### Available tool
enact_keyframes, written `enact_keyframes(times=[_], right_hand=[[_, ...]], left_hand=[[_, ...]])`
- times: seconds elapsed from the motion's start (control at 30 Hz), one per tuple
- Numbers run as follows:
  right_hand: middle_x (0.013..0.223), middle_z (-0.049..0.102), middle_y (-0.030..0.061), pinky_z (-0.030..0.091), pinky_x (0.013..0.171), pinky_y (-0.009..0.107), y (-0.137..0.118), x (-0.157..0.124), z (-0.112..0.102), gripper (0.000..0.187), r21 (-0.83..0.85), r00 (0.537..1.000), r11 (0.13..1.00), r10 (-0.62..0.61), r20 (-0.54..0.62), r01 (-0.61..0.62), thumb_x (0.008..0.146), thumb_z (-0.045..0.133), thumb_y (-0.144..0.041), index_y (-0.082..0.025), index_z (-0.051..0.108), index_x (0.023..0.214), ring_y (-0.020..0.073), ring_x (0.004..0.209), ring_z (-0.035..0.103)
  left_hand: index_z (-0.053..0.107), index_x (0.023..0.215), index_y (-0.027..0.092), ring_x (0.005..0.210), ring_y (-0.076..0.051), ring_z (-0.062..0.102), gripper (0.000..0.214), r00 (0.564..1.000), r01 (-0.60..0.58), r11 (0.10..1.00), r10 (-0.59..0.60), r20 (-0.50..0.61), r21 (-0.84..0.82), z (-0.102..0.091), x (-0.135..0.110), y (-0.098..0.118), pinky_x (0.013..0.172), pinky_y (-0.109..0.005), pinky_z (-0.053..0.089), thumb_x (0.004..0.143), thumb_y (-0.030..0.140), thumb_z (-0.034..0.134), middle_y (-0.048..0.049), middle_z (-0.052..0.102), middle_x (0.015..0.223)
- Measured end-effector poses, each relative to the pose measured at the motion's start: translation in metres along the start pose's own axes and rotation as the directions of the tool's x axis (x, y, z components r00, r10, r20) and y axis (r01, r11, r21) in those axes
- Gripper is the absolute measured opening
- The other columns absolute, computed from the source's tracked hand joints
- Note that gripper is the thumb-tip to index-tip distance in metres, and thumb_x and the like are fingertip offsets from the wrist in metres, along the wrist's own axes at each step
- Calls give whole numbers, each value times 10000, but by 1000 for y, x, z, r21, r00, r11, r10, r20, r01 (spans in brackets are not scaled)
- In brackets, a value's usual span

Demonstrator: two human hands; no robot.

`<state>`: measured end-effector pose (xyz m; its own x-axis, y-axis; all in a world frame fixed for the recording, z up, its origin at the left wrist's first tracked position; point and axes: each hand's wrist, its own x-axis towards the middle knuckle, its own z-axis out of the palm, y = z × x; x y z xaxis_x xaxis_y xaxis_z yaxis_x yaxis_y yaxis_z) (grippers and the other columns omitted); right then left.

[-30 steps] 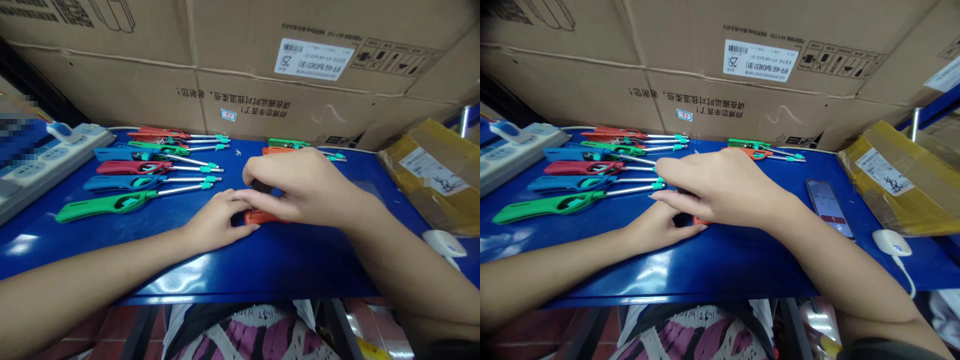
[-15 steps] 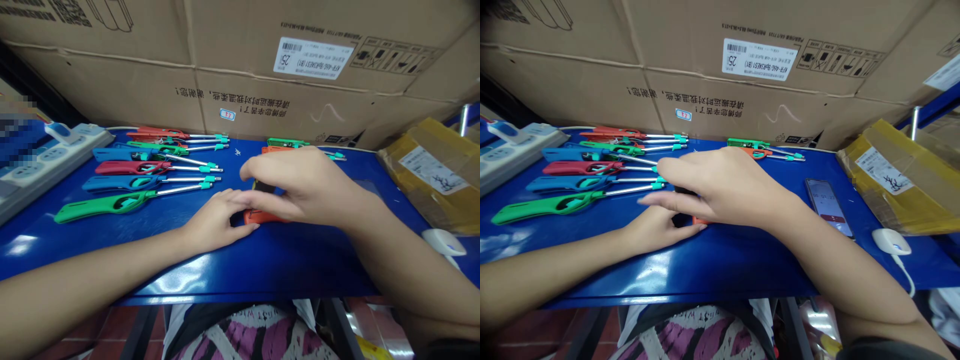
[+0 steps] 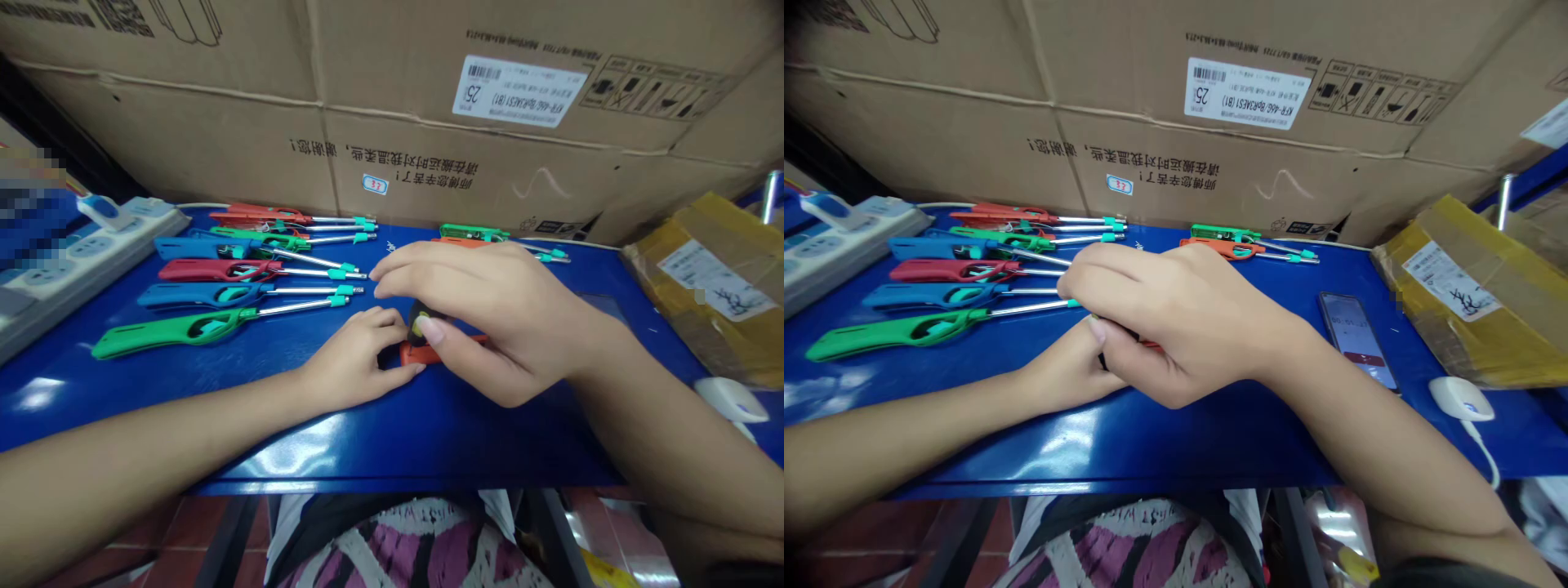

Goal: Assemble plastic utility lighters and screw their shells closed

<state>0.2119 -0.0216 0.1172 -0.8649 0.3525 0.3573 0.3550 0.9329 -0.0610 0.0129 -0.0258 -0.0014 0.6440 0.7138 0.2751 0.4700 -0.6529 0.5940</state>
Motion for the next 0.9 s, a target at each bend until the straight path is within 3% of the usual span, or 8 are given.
enact_keyframes(times=[0.1,0.23,0.37,0.43,0.53,0.63,0.8,0.9], right_hand=[[1139,709,91,443,720,285,2,-1,-1,314,43,1000,999,24,2,-24,1050,342,-265,-151,611,1166,183,1001,656],[830,715,20,364,610,273,3,-1,2,385,-84,996,994,60,-59,-65,1057,422,-478,-186,658,971,153,763,648],[1125,719,87,429,692,283,3,-2,-3,369,-5,998,998,55,23,-55,1046,384,-368,-150,581,1270,185,932,664],[1201,697,95,444,734,286,3,-2,-6,354,61,997,997,54,51,-57,1032,380,-277,-153,550,1316,185,1001,654],[921,717,30,387,643,268,6,-2,-7,255,23,996,996,83,38,-84,1038,455,-353,-188,649,1034,156,799,638],[708,648,3,314,578,276,7,-2,-8,365,-56,993,992,114,-9,-114,1034,479,-455,-192,628,829,143,664,579],[1089,708,61,409,729,284,3,-4,-16,253,157,991,983,83,103,-98,1017,417,-247,-168,614,1156,165,892,634],[988,718,35,393,698,272,2,-4,-14,222,141,992,986,76,105,-90,1028,440,-259,-180,642,1077,144,809,623]], left_hand=[[686,1109,197,1044,-274,632,250,1000,-15,1000,15,-9,1,0,-1,0,918,-432,526,916,354,668,-77,675,1079],[704,1082,206,1009,-273,635,228,1000,-6,999,7,-16,38,0,-1,0,880,-423,523,910,355,688,-66,674,1046],[707,1060,204,992,-249,635,208,1000,2,1000,-1,5,-9,0,0,0,866,-394,522,919,356,684,-59,680,1051],[705,1079,193,983,-256,632,231,1000,2,1000,-1,14,-2,0,0,-1,849,-400,522,921,360,676,-69,677,1043],[703,1113,191,996,-268,625,254,1000,0,1000,-1,19,19,0,0,-1,854,-414,519,921,357,676,-75,669,1032],[696,1155,198,1032,-274,623,279,1000,-20,1000,20,5,12,0,-1,-1,882,-424,514,925,357,678,-79,672,1072],[708,1099,196,997,-250,633,233,999,-46,999,46,-7,-9,0,-1,-2,890,-421,505,928,352,680,-65,676,1061],[698,1124,200,1001,-259,632,249,999,-31,1000,31,-7,-3,0,-1,-2,872,-420,515,920,343,684,-65,672,1052]])
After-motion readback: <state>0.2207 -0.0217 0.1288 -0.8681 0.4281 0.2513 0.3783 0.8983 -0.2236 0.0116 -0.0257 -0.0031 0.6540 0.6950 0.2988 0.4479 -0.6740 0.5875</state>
